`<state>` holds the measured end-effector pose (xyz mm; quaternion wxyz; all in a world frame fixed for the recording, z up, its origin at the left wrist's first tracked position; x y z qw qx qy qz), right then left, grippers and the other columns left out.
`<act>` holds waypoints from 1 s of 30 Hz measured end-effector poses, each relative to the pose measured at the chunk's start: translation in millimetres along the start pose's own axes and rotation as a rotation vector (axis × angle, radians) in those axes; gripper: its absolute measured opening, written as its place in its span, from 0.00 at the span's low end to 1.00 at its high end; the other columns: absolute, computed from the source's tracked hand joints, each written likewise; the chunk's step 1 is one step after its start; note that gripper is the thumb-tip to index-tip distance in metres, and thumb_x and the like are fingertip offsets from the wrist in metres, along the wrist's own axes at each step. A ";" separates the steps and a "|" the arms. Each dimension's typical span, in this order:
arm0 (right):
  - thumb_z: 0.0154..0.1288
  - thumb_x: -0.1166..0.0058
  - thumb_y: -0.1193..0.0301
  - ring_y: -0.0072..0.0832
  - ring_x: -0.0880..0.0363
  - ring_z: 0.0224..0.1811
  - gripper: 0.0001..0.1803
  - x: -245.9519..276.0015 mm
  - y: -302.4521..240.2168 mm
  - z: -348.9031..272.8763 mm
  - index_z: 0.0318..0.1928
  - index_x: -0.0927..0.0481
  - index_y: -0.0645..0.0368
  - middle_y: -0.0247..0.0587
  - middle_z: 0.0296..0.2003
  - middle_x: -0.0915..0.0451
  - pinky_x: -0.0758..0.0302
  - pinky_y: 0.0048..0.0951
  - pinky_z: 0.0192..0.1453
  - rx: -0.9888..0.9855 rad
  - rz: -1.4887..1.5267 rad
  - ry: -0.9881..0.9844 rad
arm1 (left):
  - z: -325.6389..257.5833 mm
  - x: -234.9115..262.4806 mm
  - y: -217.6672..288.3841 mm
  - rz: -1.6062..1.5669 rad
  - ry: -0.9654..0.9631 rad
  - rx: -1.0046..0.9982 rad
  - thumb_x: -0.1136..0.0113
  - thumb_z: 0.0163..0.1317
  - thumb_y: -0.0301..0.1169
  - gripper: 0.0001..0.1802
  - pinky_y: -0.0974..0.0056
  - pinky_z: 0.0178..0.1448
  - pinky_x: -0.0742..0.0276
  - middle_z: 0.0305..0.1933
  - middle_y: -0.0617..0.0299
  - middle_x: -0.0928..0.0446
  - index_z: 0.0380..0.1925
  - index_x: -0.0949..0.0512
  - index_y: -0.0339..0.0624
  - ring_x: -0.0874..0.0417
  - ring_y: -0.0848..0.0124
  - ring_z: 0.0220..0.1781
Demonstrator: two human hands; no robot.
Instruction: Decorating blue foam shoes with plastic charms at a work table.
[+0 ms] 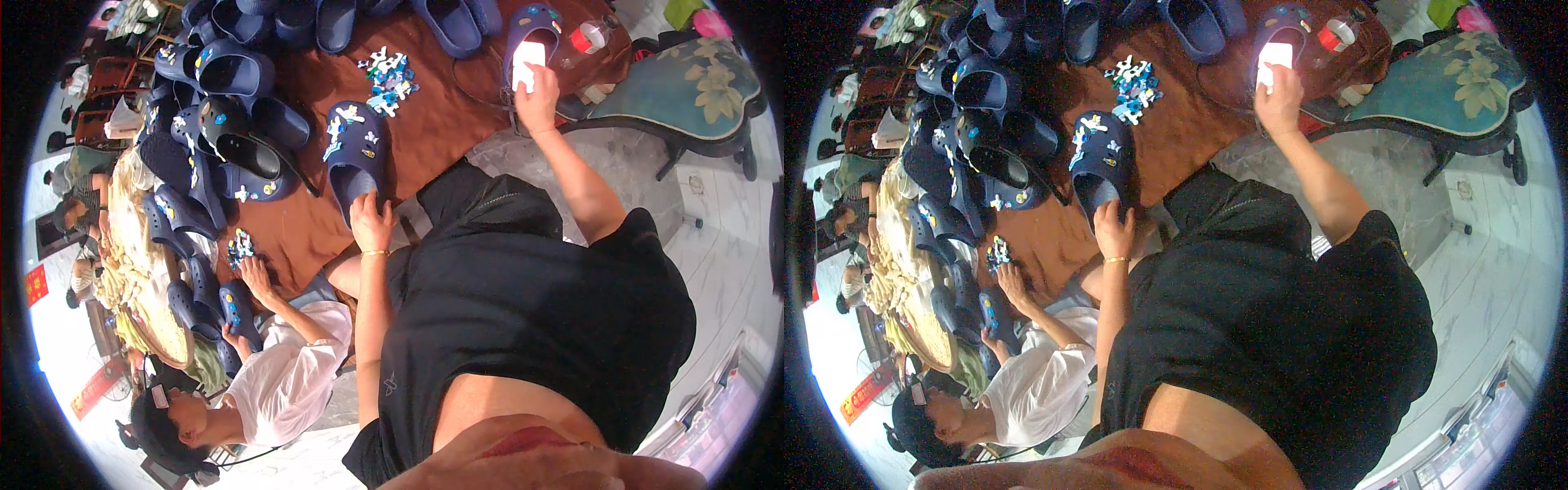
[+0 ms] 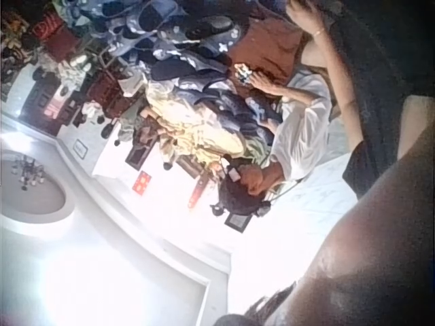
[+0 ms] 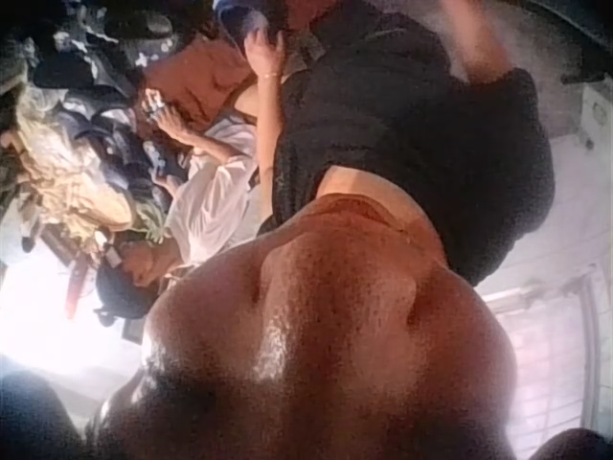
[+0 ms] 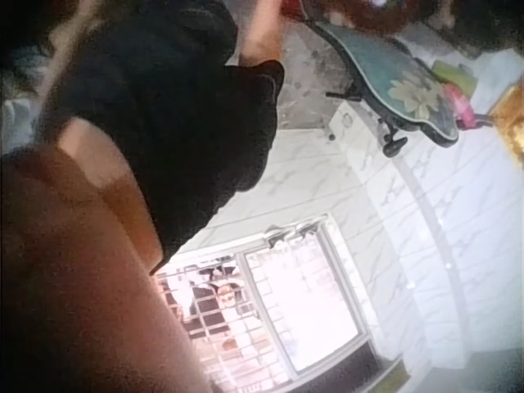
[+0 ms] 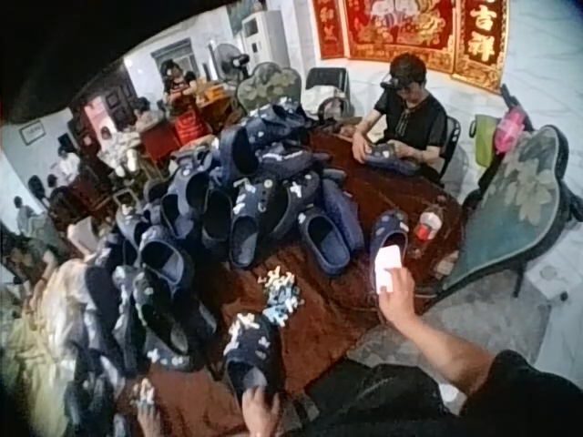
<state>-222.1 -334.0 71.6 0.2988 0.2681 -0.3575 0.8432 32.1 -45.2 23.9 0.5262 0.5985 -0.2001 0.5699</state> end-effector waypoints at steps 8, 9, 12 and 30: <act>0.54 0.55 0.73 0.41 0.27 0.37 0.07 -74.2 -73.7 -63.6 0.33 0.26 0.57 0.43 0.33 0.26 0.29 0.38 0.40 0.074 0.441 -0.591 | 2.8 4.0 -4.8 -0.039 -0.002 0.074 0.43 0.47 0.30 0.14 0.57 0.39 0.30 0.31 0.49 0.28 0.34 0.25 0.34 0.27 0.54 0.34; 0.54 0.55 0.72 0.41 0.27 0.38 0.07 -81.6 -76.4 -72.4 0.33 0.25 0.57 0.43 0.34 0.26 0.29 0.38 0.40 0.076 0.436 -0.643 | 5.4 10.7 -5.1 -0.073 0.026 0.085 0.43 0.48 0.31 0.14 0.57 0.39 0.30 0.31 0.49 0.28 0.33 0.26 0.33 0.27 0.54 0.34; 0.54 0.56 0.72 0.41 0.27 0.38 0.07 -93.6 -80.2 -88.1 0.33 0.25 0.57 0.43 0.34 0.26 0.29 0.38 0.41 0.089 0.430 -0.721 | 11.2 31.4 -6.3 -0.150 0.042 0.150 0.44 0.48 0.29 0.13 0.59 0.36 0.30 0.29 0.49 0.28 0.32 0.26 0.30 0.26 0.54 0.31; 0.53 0.56 0.66 0.41 0.25 0.34 0.07 -127.8 -79.2 -90.8 0.30 0.26 0.50 0.38 0.30 0.25 0.29 0.41 0.36 0.037 0.176 -0.879 | -2.6 102.5 -41.3 -0.709 -0.306 0.514 0.43 0.43 0.23 0.12 0.69 0.46 0.33 0.38 0.58 0.26 0.31 0.23 0.31 0.27 0.70 0.42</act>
Point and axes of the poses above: each hand's wrist, its own z-axis towards the middle knuckle, its own x-axis out of the back of the hand, y = z × x, the point moved 9 cm from there along z, towards the middle knuckle
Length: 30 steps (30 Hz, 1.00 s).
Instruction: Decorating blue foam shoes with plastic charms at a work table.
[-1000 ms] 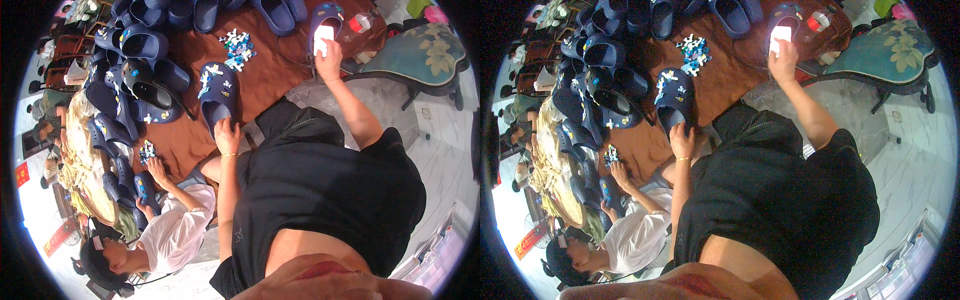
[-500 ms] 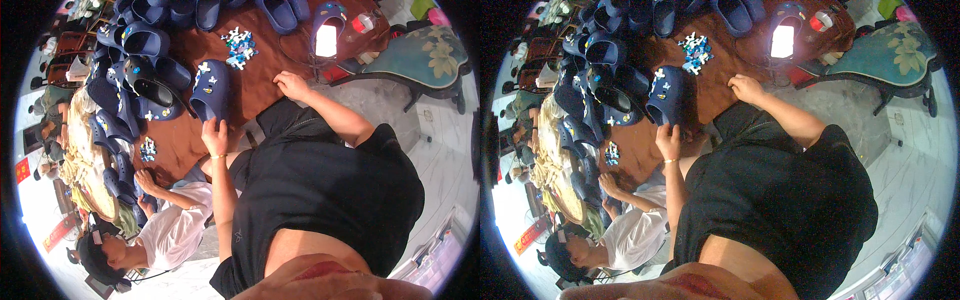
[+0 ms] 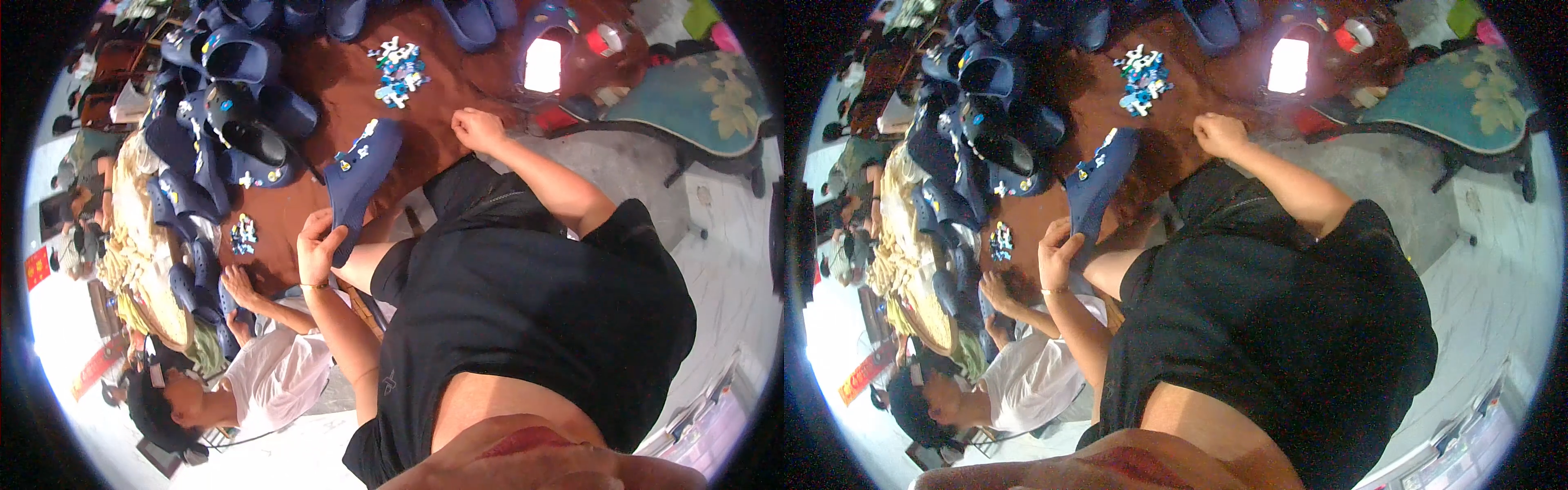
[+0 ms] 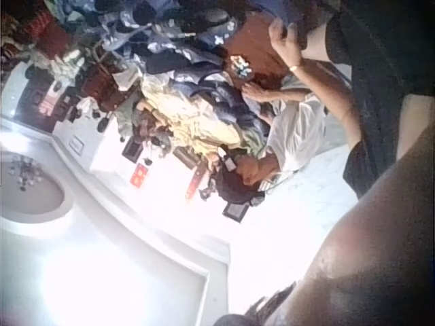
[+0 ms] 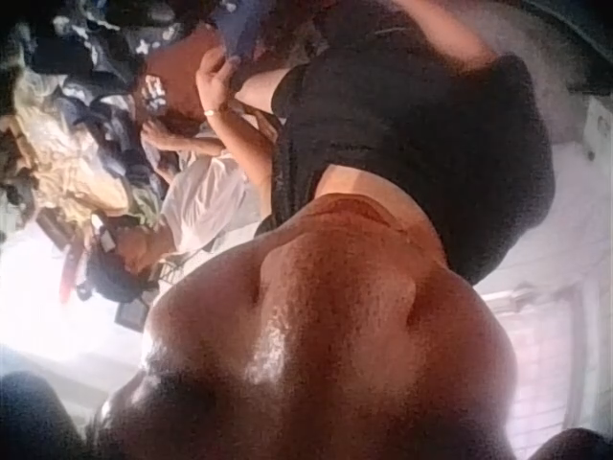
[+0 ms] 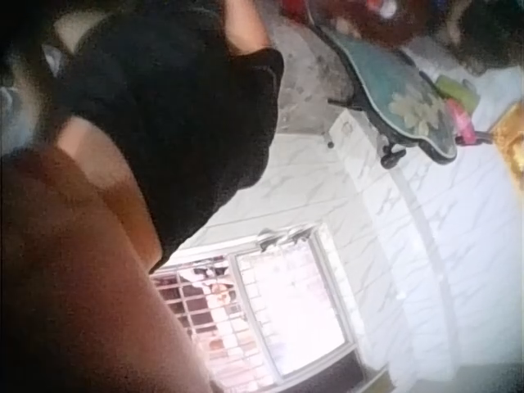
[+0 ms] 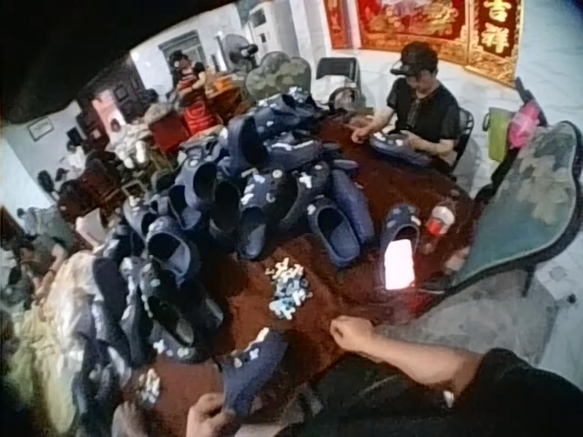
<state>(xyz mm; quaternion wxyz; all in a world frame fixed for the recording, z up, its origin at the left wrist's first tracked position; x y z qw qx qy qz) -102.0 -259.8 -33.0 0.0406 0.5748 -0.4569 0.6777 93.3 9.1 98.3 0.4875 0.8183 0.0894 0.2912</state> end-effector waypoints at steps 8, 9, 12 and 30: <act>0.53 0.55 0.66 0.40 0.26 0.33 0.05 12.5 6.0 -4.0 0.29 0.28 0.51 0.38 0.31 0.25 0.30 0.40 0.34 0.025 -0.003 0.070 | -4.6 68.1 51.4 -0.105 0.321 -0.188 0.42 0.41 0.26 0.16 0.67 0.52 0.35 0.46 0.54 0.27 0.34 0.22 0.32 0.29 0.66 0.49; 0.53 0.55 0.66 0.40 0.26 0.33 0.05 12.9 0.0 -3.5 0.29 0.28 0.51 0.38 0.31 0.25 0.30 0.40 0.34 0.064 0.006 0.065 | -5.5 81.0 54.3 -0.168 0.382 -0.202 0.42 0.41 0.25 0.15 0.67 0.52 0.35 0.46 0.55 0.27 0.33 0.22 0.33 0.28 0.67 0.48; 0.53 0.55 0.67 0.40 0.26 0.32 0.04 10.5 0.3 -1.8 0.29 0.29 0.51 0.37 0.29 0.26 0.30 0.40 0.33 0.016 -0.030 0.031 | -10.3 121.8 91.8 0.001 0.663 -0.324 0.42 0.43 0.24 0.15 0.68 0.52 0.36 0.41 0.59 0.25 0.34 0.23 0.31 0.27 0.70 0.46; 0.52 0.53 0.72 0.41 0.25 0.33 0.08 70.1 16.9 39.6 0.34 0.26 0.58 0.46 0.30 0.25 0.29 0.36 0.37 0.043 0.235 0.411 | 93.7 11.0 51.0 0.814 0.664 -0.652 0.42 0.47 0.33 0.27 0.50 0.59 0.42 0.56 0.43 0.40 0.50 0.34 0.42 0.39 0.47 0.57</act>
Point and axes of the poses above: each hand's wrist, its own z-axis towards the middle knuckle, its own x-axis out of the back of the hand, y = z × x, the point moved 9 cm from there along z, towards the middle knuckle
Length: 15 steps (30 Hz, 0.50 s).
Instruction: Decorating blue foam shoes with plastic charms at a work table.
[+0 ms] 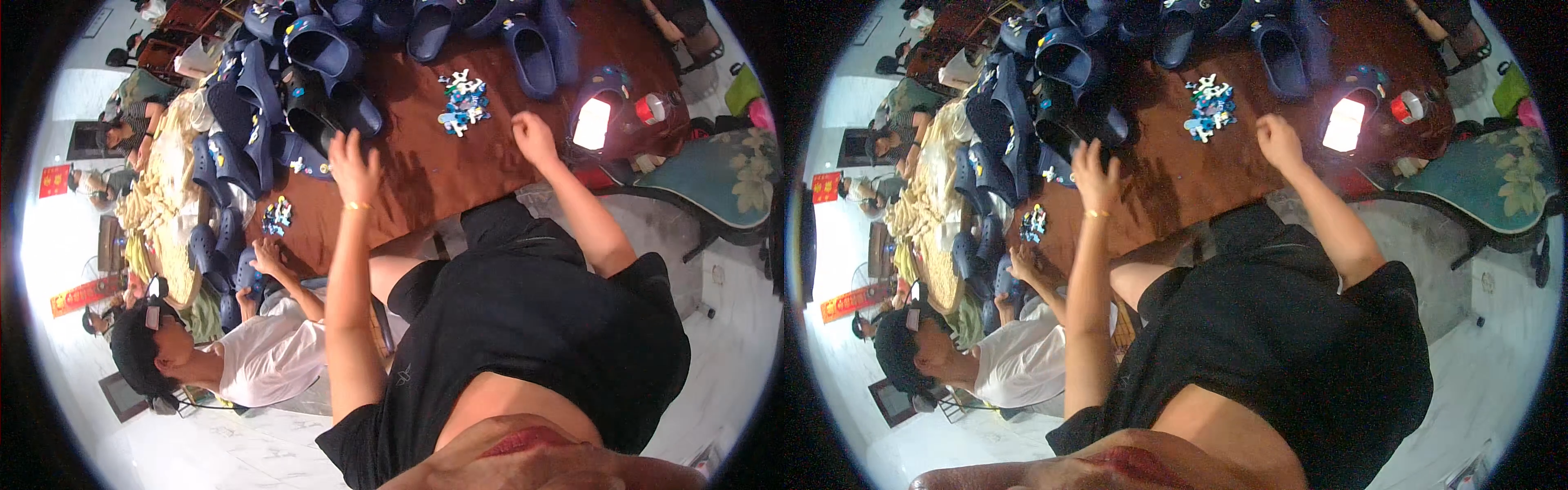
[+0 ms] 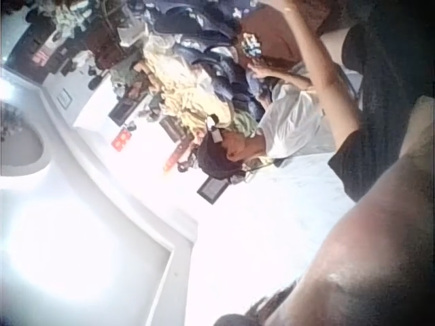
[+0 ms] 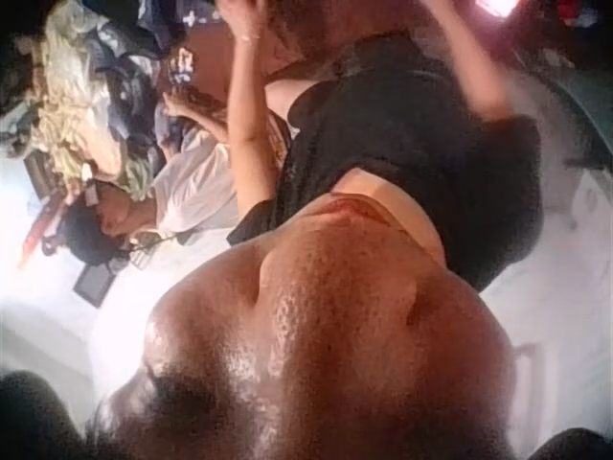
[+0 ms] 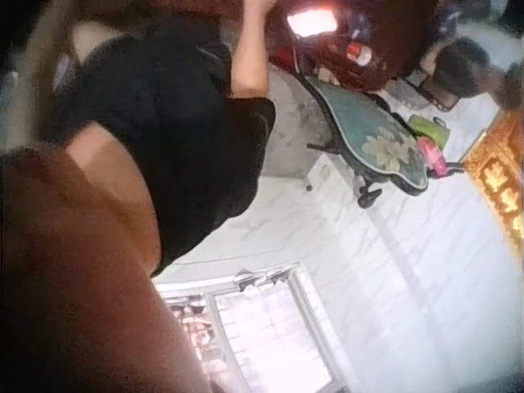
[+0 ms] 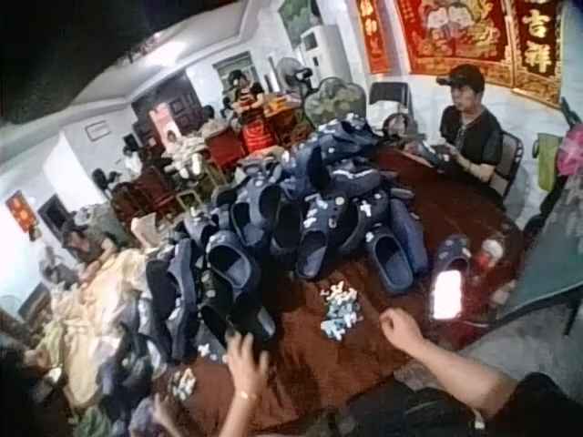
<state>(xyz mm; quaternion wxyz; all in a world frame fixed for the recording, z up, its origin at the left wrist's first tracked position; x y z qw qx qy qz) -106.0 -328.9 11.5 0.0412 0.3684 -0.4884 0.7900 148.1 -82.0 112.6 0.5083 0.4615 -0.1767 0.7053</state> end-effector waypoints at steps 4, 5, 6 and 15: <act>0.42 0.42 0.69 0.39 0.34 0.46 0.18 39.2 -35.4 47.9 0.38 0.29 0.54 0.41 0.42 0.31 0.34 0.42 0.45 0.063 -0.533 0.209 | -79.5 -26.9 20.3 -0.139 -0.116 0.109 0.44 0.49 0.31 0.25 0.51 0.61 0.44 0.57 0.45 0.40 0.50 0.34 0.41 0.40 0.47 0.58; 0.43 0.43 0.69 0.38 0.33 0.45 0.17 39.7 -32.5 53.5 0.37 0.28 0.55 0.41 0.41 0.30 0.34 0.41 0.44 0.057 -0.631 0.199 | -93.5 -30.0 24.4 -0.170 -0.147 0.150 0.44 0.49 0.31 0.25 0.52 0.61 0.44 0.57 0.45 0.40 0.50 0.34 0.42 0.40 0.48 0.58; 0.43 0.43 0.69 0.37 0.32 0.44 0.16 37.3 -26.3 62.0 0.36 0.27 0.55 0.41 0.39 0.30 0.34 0.41 0.44 0.053 -0.727 0.184 | -107.4 -32.6 26.2 -0.198 -0.180 0.196 0.45 0.50 0.30 0.25 0.53 0.61 0.45 0.57 0.46 0.39 0.51 0.34 0.43 0.40 0.49 0.58; 0.47 0.48 0.68 0.40 0.24 0.38 0.11 38.7 -9.3 97.1 0.34 0.26 0.57 0.43 0.33 0.22 0.31 0.41 0.41 0.070 -0.764 -0.112 | -166.3 -21.3 16.6 -0.310 -0.189 0.421 0.45 0.50 0.30 0.22 0.57 0.60 0.42 0.54 0.49 0.35 0.48 0.31 0.41 0.37 0.53 0.56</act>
Point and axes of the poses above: each hand's wrist, its own z-axis towards the middle knuckle, its own x-axis out of the back of the hand, y = z × x, the point moved 9 cm from there along z, towards the middle knuckle
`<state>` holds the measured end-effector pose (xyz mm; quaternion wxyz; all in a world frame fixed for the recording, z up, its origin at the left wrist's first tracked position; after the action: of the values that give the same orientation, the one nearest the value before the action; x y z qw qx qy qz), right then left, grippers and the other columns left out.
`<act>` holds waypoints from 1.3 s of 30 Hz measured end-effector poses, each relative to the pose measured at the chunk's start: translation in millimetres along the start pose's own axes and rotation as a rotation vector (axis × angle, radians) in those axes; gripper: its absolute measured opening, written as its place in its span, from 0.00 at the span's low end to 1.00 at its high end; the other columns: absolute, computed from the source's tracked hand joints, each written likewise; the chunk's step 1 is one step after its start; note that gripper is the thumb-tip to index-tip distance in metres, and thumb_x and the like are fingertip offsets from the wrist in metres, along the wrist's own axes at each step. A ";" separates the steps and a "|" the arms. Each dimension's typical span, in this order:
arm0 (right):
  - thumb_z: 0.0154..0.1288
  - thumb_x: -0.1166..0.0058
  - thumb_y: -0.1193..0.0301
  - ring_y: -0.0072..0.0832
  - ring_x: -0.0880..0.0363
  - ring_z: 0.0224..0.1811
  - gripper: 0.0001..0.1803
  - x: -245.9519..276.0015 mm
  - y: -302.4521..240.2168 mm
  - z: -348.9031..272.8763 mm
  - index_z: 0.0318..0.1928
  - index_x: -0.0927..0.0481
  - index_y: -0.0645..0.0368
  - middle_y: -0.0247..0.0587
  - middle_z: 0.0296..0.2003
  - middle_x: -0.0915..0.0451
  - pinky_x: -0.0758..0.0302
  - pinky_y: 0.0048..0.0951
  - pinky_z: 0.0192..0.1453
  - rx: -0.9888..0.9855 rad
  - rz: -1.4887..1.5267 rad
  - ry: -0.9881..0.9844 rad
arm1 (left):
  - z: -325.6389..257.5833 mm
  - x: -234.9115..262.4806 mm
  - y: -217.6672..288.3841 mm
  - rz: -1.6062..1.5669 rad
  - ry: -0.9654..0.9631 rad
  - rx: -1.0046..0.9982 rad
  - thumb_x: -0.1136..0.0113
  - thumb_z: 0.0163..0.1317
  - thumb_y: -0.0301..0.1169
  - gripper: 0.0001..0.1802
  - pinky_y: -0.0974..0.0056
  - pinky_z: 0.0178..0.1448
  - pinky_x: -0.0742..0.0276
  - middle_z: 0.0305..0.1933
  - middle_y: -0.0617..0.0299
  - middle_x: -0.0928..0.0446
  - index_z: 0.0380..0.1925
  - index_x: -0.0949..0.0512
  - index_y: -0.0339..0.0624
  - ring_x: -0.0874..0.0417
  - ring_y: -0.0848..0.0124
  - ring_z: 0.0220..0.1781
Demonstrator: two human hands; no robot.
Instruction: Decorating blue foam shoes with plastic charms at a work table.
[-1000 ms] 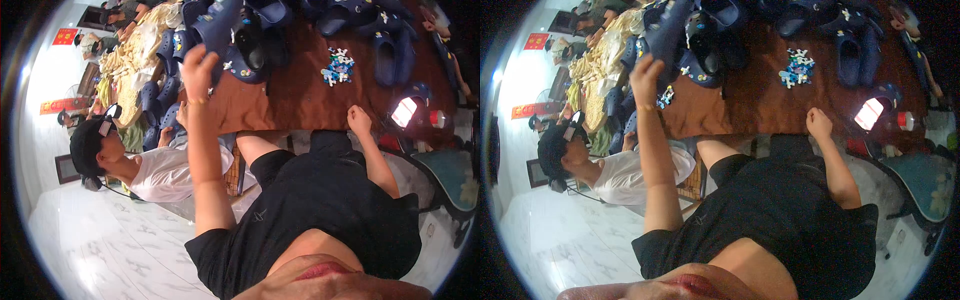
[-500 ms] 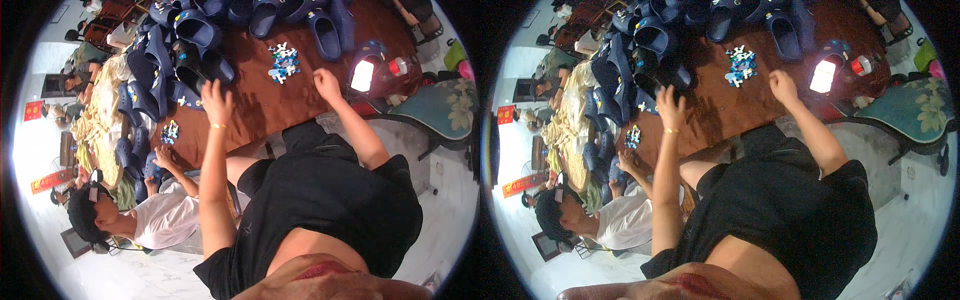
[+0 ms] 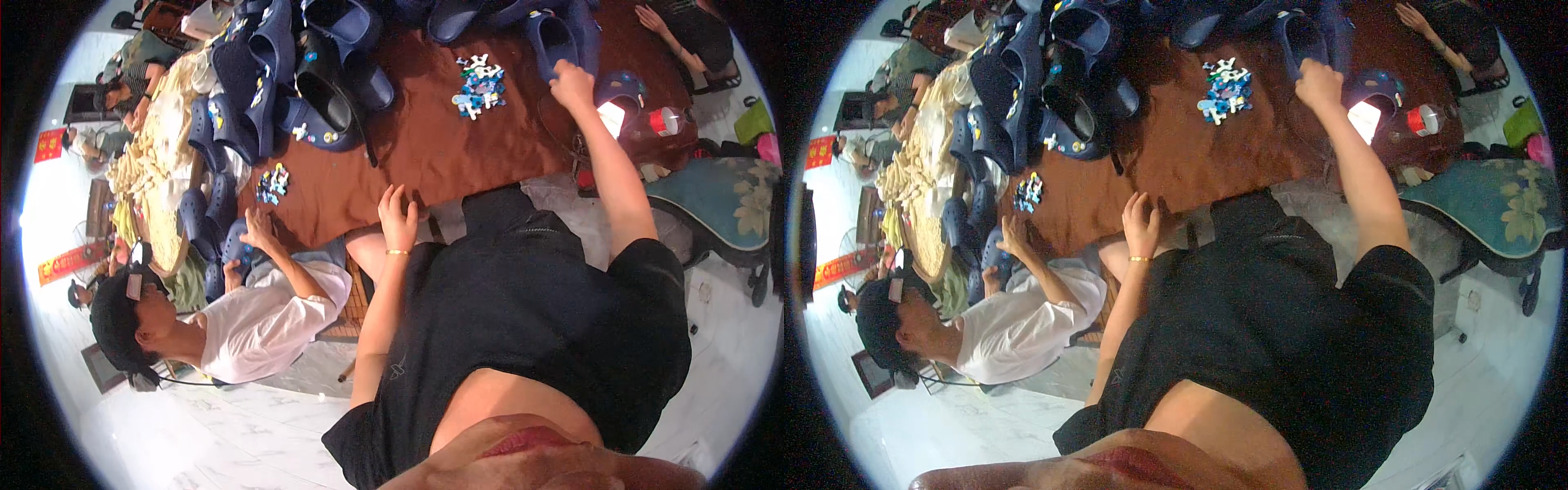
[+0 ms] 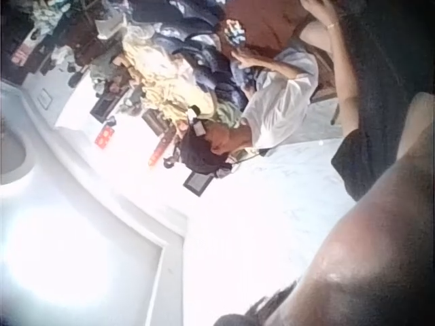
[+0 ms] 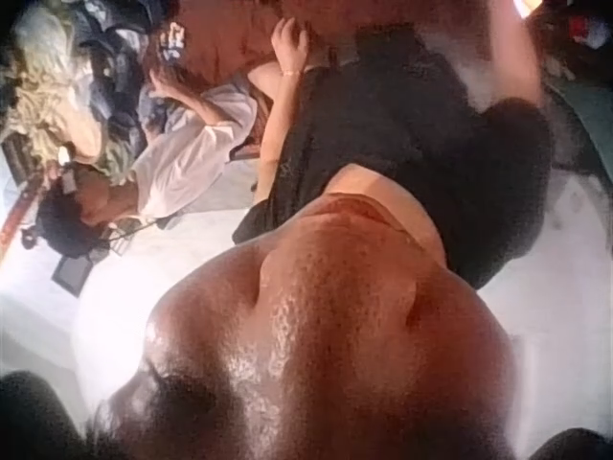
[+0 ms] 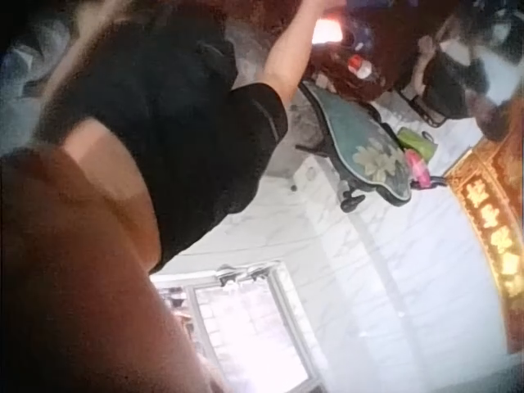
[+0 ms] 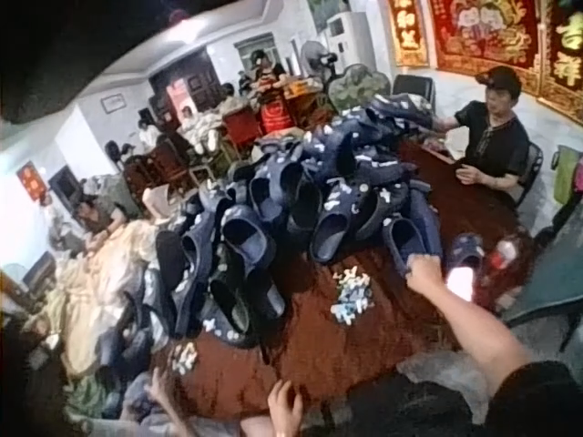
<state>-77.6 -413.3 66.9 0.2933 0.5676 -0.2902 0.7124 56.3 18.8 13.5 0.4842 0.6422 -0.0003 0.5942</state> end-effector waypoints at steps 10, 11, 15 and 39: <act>0.46 0.46 0.68 0.39 0.25 0.38 0.13 136.4 -99.5 -59.9 0.34 0.27 0.60 0.46 0.32 0.24 0.30 0.33 0.41 0.330 0.671 -0.030 | 21.5 -3.8 -1.3 -0.623 -0.105 0.324 0.46 0.56 0.31 0.20 0.68 0.51 0.32 0.48 0.55 0.30 0.48 0.31 0.37 0.29 0.69 0.50; 0.45 0.45 0.69 0.40 0.25 0.36 0.12 138.4 -128.3 -82.6 0.33 0.27 0.60 0.45 0.30 0.24 0.30 0.34 0.38 0.393 0.703 -0.050 | 24.2 -2.5 1.0 -0.622 -0.101 0.330 0.46 0.56 0.31 0.20 0.68 0.51 0.32 0.48 0.55 0.30 0.48 0.31 0.37 0.29 0.69 0.50; 0.41 0.41 0.68 0.36 0.27 0.32 0.12 87.2 -209.9 -162.4 0.27 0.28 0.55 0.38 0.25 0.27 0.35 0.39 0.37 0.708 0.697 -0.152 | 41.6 -4.1 26.7 -1.024 -0.112 0.419 0.43 0.54 0.32 0.30 0.65 0.55 0.34 0.57 0.50 0.38 0.56 0.41 0.36 0.34 0.63 0.56; 0.51 0.49 0.69 0.42 0.27 0.40 0.11 -65.1 -192.3 -88.5 0.37 0.25 0.57 0.49 0.38 0.28 0.30 0.37 0.46 0.348 0.685 -0.176 | 47.5 -83.8 41.8 0.386 -0.258 -0.121 0.48 0.42 0.27 0.09 0.57 0.43 0.29 0.32 0.51 0.27 0.27 0.27 0.39 0.25 0.56 0.38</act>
<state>21.6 -226.2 2.1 -0.0881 0.5380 -0.3616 0.7563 43.9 -81.2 -16.2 0.3954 0.6707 -0.2206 0.5875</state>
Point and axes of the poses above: each hand's wrist, its own z-axis towards the middle knuckle, its own x-axis out of the back of the hand, y = z × x, the point moved 9 cm from there along z, towards the middle knuckle
